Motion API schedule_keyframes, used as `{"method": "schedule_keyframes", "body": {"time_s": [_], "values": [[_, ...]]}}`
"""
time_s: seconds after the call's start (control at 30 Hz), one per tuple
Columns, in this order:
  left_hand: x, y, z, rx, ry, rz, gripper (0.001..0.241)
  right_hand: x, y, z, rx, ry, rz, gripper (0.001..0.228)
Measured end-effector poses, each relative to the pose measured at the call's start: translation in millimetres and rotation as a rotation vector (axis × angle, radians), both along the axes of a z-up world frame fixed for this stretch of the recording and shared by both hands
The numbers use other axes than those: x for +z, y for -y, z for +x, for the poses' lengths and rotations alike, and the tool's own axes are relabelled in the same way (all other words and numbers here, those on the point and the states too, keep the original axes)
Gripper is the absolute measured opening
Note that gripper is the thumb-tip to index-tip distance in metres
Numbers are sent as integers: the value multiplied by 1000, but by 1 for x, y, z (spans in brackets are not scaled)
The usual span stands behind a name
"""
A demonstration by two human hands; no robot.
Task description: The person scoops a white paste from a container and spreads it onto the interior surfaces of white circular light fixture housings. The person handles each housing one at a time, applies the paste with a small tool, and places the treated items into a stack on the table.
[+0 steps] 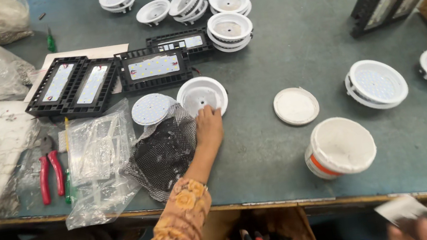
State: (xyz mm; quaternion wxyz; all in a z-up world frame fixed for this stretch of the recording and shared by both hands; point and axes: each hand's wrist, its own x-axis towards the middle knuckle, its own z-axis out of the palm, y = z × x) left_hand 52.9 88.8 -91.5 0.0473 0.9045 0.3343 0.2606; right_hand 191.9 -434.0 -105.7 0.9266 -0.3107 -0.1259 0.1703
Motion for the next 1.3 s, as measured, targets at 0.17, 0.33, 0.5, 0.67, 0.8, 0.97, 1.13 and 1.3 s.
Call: {"method": "schedule_keyframes", "body": {"time_s": [0.17, 0.33, 0.5, 0.67, 0.8, 0.97, 1.13, 1.3], "values": [[-6, 87, -25, -284, 142, -120, 16, 13, -116, -71, 101, -48, -241, 27], [24, 171, -76, -632, 189, -222, 36, 37, -199, -90, 231, -108, -318, 27], [54, 137, -106, -421, 378, -450, 40, 35, -220, -83, 236, -122, -376, 16], [35, 95, -92, -247, 83, -683, 49, 26, -220, -86, 230, -54, -427, 17], [9, 103, -82, -264, 88, -738, 41, 46, -222, -98, 187, 265, -646, 21], [3, 98, -87, -330, 346, -924, 41, 90, -242, -106, -163, 1491, -995, 24], [9, 105, -91, -344, 504, -943, 38, 102, -267, -118, -264, 1847, -995, 36], [9, 109, -94, -263, 495, -909, 36, 78, -268, -129, -221, 1871, -1066, 39]]}}
